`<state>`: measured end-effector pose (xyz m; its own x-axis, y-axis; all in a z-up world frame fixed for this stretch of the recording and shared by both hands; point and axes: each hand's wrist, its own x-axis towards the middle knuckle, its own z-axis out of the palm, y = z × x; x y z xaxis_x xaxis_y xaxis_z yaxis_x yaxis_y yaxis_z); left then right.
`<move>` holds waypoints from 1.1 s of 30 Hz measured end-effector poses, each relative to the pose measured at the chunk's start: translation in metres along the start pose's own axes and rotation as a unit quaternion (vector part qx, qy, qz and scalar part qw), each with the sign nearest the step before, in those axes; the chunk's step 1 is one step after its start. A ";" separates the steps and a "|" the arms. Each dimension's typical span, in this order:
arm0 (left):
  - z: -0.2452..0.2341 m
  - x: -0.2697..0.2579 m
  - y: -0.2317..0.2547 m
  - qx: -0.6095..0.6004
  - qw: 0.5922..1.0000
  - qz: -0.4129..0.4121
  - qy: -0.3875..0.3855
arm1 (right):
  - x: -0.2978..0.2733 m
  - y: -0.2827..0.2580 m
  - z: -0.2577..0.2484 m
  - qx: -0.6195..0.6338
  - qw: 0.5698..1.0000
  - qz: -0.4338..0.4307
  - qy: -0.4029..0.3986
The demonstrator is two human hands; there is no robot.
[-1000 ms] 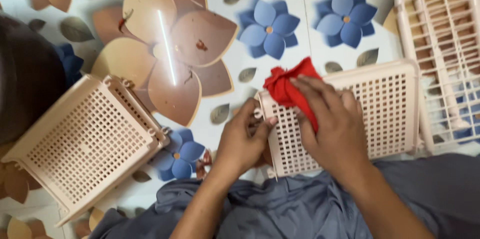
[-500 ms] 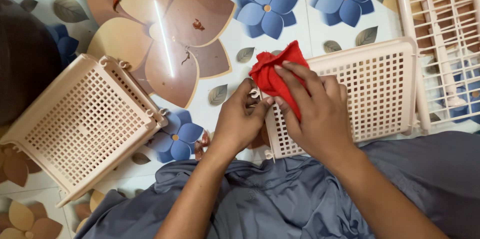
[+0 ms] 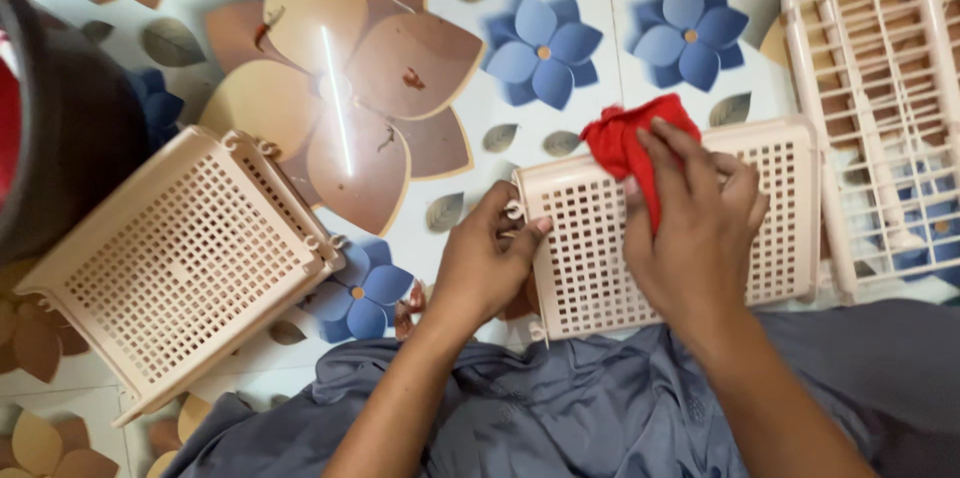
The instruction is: The person sits on the floor and wipes several beige plastic trays with a red cloth. They handle each tray individually, wiping the surfaces and edges, then set them aside.
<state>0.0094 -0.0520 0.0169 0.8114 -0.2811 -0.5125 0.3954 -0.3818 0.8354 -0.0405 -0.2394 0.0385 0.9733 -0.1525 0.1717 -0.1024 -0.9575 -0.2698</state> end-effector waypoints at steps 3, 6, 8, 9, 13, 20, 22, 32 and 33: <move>0.000 -0.001 0.002 0.012 1.000 -0.014 0.004 | -0.002 -0.015 -0.001 0.016 0.999 -0.035 -0.011; 0.003 -0.001 0.000 0.014 1.000 -0.001 0.011 | -0.002 -0.025 0.001 0.107 0.989 -0.094 -0.046; 0.003 -0.002 -0.003 0.018 1.000 0.021 0.012 | -0.006 -0.030 0.001 0.146 0.979 -0.120 -0.079; 0.003 -0.001 -0.005 0.020 0.999 0.033 0.008 | -0.007 -0.030 0.001 0.147 0.978 -0.123 -0.083; 0.003 0.000 -0.006 0.024 0.998 0.051 0.018 | -0.004 -0.024 -0.001 0.133 0.982 -0.108 -0.082; -0.009 0.005 -0.005 0.027 1.000 -0.010 0.006 | 0.003 0.008 0.003 0.085 0.994 -0.018 -0.067; -0.011 0.006 -0.006 0.026 1.000 0.005 0.007 | 0.003 0.020 0.008 0.072 0.996 0.001 -0.054; -0.018 0.006 -0.005 0.025 1.000 -0.004 0.008 | -0.004 0.073 0.019 0.031 0.996 0.079 -0.025; -0.018 0.005 -0.004 0.027 1.000 -0.007 0.011 | -0.004 0.072 0.020 0.033 0.995 0.085 -0.031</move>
<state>0.0201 -0.0359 0.0143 0.8155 -0.2568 -0.5186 0.3827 -0.4329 0.8162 -0.0475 -0.3027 -0.0009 0.9539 -0.2941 0.0603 -0.2553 -0.9004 -0.3524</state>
